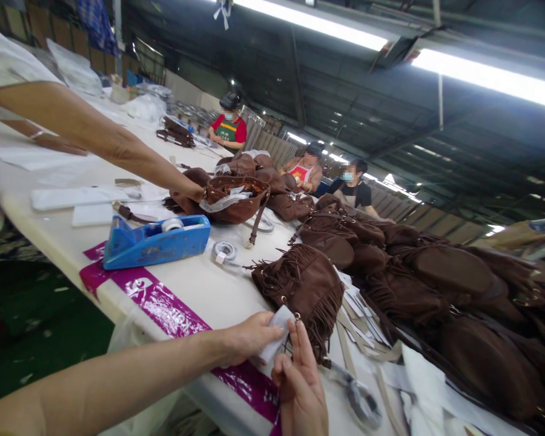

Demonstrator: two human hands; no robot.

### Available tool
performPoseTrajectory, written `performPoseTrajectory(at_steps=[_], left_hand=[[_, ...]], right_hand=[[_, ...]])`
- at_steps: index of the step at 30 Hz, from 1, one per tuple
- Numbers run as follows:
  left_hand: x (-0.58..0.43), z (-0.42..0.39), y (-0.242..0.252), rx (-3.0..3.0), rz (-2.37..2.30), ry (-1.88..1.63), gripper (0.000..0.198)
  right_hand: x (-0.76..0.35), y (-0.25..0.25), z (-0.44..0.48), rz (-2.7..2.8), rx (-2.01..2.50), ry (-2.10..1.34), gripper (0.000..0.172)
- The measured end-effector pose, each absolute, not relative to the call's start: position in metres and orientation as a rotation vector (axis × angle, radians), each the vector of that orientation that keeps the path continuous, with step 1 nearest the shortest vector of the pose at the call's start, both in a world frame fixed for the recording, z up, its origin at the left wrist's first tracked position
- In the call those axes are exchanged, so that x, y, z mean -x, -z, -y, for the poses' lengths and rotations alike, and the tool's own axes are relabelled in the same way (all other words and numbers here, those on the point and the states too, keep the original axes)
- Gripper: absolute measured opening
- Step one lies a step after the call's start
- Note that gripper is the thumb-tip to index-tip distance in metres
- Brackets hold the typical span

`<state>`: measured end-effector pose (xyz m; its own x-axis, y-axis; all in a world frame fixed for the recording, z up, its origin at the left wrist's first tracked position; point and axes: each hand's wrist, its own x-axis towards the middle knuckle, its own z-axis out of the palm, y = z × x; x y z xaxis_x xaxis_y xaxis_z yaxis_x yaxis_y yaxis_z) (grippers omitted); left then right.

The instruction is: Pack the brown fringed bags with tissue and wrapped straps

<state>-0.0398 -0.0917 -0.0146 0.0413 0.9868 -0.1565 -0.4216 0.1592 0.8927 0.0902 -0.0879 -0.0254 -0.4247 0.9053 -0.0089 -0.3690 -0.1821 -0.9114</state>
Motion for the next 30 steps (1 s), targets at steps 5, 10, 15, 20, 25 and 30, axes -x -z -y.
performPoseTrajectory(at_steps=[5, 10, 15, 20, 25, 30], left_hand=[[0.039, 0.095, 0.01, -0.791, -0.925, -1.259, 0.031], [0.036, 0.097, 0.005, -0.811, -0.925, -1.255, 0.029], [0.036, 0.092, 0.013, -0.794, -1.004, -1.276, 0.035], [0.037, 0.087, 0.016, -0.733, -1.156, -1.293, 0.033], [0.044, 0.085, 0.001, -0.755, -1.121, -1.189, 0.026], [0.059, 0.082, -0.014, -0.724, -0.985, -0.993, 0.028]], right_hand=[[-0.086, 0.029, 0.091, 1.137, 0.729, -1.665, 0.058], [-0.086, 0.036, 0.091, 1.156, 0.767, -1.653, 0.062], [-0.088, 0.046, 0.088, 1.276, 0.744, -1.599, 0.068], [-0.108, 0.067, 0.079, 1.691, 0.936, -1.266, 0.071], [-0.138, 0.074, 0.062, 2.171, 0.966, -0.58, 0.052], [-0.15, 0.047, 0.057, 2.363, 0.791, -0.077, 0.05]])
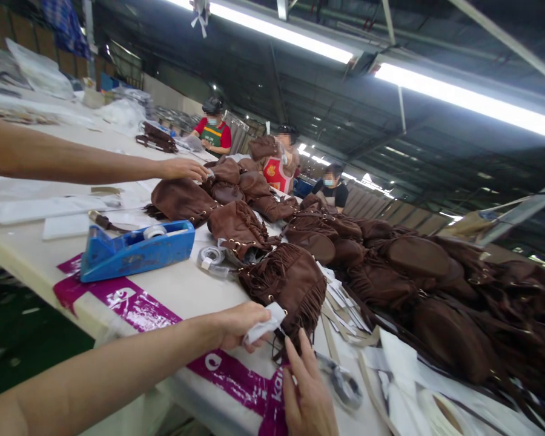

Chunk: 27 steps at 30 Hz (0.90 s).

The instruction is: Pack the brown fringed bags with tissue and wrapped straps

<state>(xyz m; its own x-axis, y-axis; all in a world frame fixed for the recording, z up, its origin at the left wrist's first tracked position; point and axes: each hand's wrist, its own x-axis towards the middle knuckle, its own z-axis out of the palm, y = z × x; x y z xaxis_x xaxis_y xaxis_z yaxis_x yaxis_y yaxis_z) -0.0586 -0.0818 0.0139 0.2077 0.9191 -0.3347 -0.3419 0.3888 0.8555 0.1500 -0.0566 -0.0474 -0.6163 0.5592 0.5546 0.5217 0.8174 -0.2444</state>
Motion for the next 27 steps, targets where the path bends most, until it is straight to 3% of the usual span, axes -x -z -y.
performPoseTrajectory(at_steps=[5, 11, 14, 17, 22, 27], left_hand=[[0.067, 0.081, -0.02, -0.597, -0.866, -0.874, 0.016], [0.071, 0.083, -0.025, -0.649, -0.977, -0.883, 0.011], [0.075, 0.085, -0.028, -0.752, -1.059, -0.917, 0.017], [0.077, 0.087, -0.03, -0.919, -1.138, -0.94, 0.026], [0.077, 0.09, -0.036, -0.943, -1.145, -0.899, 0.03], [0.075, 0.09, -0.038, -0.954, -1.155, -0.894, 0.028]], right_hand=[[-0.144, 0.038, 0.054, 2.55, 0.565, 0.37, 0.066], [-0.166, 0.034, 0.044, 2.587, 0.4, 0.527, 0.038], [-0.181, 0.026, 0.045, 2.54, 0.373, 0.238, 0.03], [-0.177, 0.012, 0.05, 2.216, 0.759, -0.372, 0.023], [-0.13, -0.011, 0.054, 1.705, 1.139, -1.318, 0.048], [-0.093, -0.011, 0.052, 1.578, 1.103, -1.598, 0.051]])
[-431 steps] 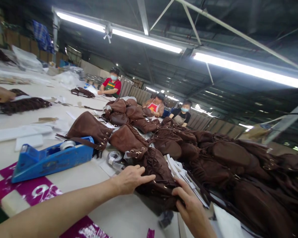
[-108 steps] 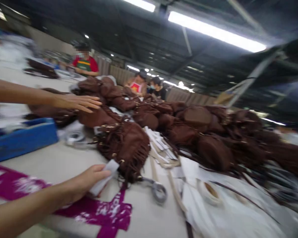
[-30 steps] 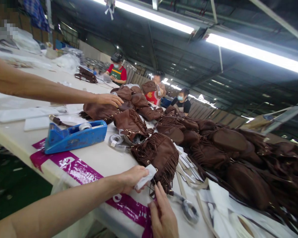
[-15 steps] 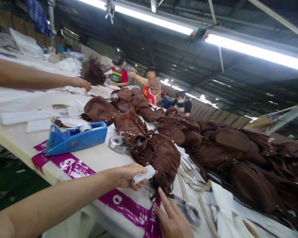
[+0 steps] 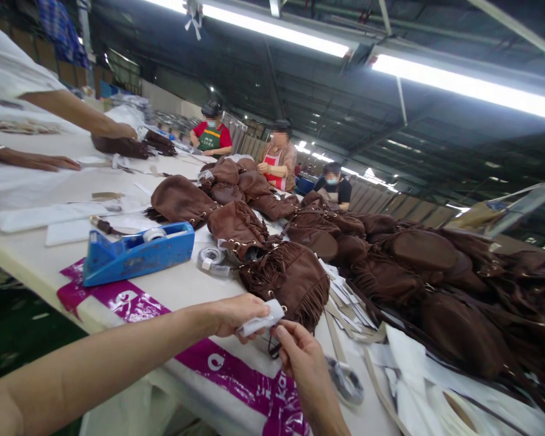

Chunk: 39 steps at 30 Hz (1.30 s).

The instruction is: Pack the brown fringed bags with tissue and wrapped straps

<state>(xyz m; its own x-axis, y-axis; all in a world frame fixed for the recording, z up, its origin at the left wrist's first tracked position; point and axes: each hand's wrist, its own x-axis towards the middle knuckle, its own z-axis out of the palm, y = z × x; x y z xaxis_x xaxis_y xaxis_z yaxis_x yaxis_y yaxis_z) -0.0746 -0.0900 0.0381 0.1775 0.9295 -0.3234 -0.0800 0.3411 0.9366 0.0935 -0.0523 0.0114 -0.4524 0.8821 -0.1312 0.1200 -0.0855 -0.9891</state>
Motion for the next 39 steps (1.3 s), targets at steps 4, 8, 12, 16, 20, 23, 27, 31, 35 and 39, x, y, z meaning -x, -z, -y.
performPoseTrajectory(at_steps=[4, 8, 12, 16, 20, 23, 27, 31, 35, 39], left_hand=[[0.071, 0.092, -0.037, -0.951, -1.155, -0.914, 0.026], [0.068, 0.098, -0.038, -0.945, -1.179, -0.917, 0.027], [0.072, 0.101, -0.036, -0.931, -1.199, -0.944, 0.023], [0.081, 0.095, -0.028, -0.768, -1.053, -0.839, 0.021], [0.09, 0.089, -0.023, -0.624, -0.933, -0.78, 0.022], [0.093, 0.088, -0.025, -0.651, -0.93, -0.809, 0.023], [0.092, 0.091, -0.03, -0.817, -1.063, -0.824, 0.026], [0.084, 0.095, -0.034, -0.954, -1.255, -0.842, 0.022], [0.075, 0.105, -0.036, -1.057, -1.269, -0.91, 0.023], [0.068, 0.111, -0.025, -1.024, -1.249, -1.015, 0.029]], right_hand=[[-0.082, -0.004, 0.051, 1.581, 1.089, -1.635, 0.036], [-0.078, -0.001, 0.051, 1.604, 1.118, -1.66, 0.033], [-0.08, -0.002, 0.05, 1.664, 1.149, -1.596, 0.031], [-0.091, 0.001, 0.05, 1.899, 1.146, -1.271, 0.025], [-0.114, 0.007, 0.052, 2.111, 1.173, -0.905, 0.025], [-0.133, 0.008, 0.053, 2.039, 1.138, -0.739, 0.025], [-0.132, 0.002, 0.059, 1.759, 1.22, -1.134, 0.04], [-0.103, -0.005, 0.064, 1.443, 1.16, -1.683, 0.057], [-0.079, -0.002, 0.064, 1.242, 1.117, -1.904, 0.054], [-0.072, 0.007, 0.064, 0.962, 1.087, -2.061, 0.058]])
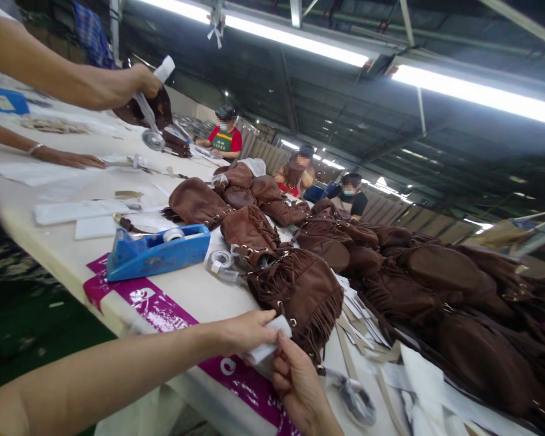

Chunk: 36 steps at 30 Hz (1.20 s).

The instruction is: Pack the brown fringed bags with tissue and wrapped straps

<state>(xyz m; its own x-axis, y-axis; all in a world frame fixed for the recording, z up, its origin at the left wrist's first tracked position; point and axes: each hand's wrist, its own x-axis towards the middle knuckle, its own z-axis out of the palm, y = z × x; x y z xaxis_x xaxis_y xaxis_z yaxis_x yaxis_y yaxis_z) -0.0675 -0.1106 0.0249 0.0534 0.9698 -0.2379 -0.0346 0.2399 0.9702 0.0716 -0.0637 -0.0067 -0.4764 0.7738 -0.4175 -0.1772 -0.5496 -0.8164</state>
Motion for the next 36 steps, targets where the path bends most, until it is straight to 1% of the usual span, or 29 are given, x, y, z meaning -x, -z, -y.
performPoseTrajectory(at_steps=[4, 8, 11, 13, 16, 18, 22, 26, 28, 30, 32, 36], left_hand=[[0.061, 0.109, -0.005, -0.866, -1.338, -1.172, 0.038], [0.052, 0.108, 0.006, -0.751, -1.305, -1.206, 0.03], [0.049, 0.111, 0.005, -0.733, -1.26, -1.16, 0.029], [0.048, 0.113, 0.001, -0.798, -1.282, -1.14, 0.032], [0.049, 0.118, -0.006, -1.082, -1.432, -1.207, 0.037], [0.049, 0.122, -0.009, -1.221, -1.525, -1.229, 0.041], [0.051, 0.128, -0.013, -1.214, -1.531, -1.195, 0.051], [0.063, 0.128, -0.015, -1.082, -1.264, -1.107, 0.043], [0.07, 0.124, -0.013, -0.929, -1.201, -1.167, 0.041], [0.075, 0.121, -0.009, -0.851, -1.21, -1.265, 0.032], [0.077, 0.12, -0.004, -0.948, -1.238, -1.335, 0.028], [0.075, 0.123, 0.0, -1.536, -1.307, -1.522, 0.035]], right_hand=[[-0.071, 0.013, 0.06, 0.825, 0.973, -2.252, 0.054], [-0.072, 0.016, 0.053, 0.792, 0.909, -2.479, 0.059], [-0.074, 0.014, 0.05, 0.784, 0.936, -2.527, 0.065], [-0.076, 0.011, 0.048, 0.797, 0.959, -2.568, 0.067], [-0.078, 0.007, 0.047, 0.807, 0.97, -2.626, 0.068], [-0.079, 0.008, 0.048, 0.803, 0.982, -2.62, 0.066], [-0.081, 0.012, 0.049, 0.8, 0.992, -2.544, 0.06], [-0.085, 0.011, 0.05, 0.743, 1.033, -2.558, 0.057], [-0.087, 0.01, 0.048, 0.671, 1.125, -2.546, 0.057], [-0.089, 0.011, 0.046, 0.596, 1.214, -2.509, 0.056], [-0.092, 0.017, 0.043, 0.555, 1.257, -2.483, 0.053], [-0.098, 0.029, 0.038, 0.613, 1.171, -2.536, 0.04]])
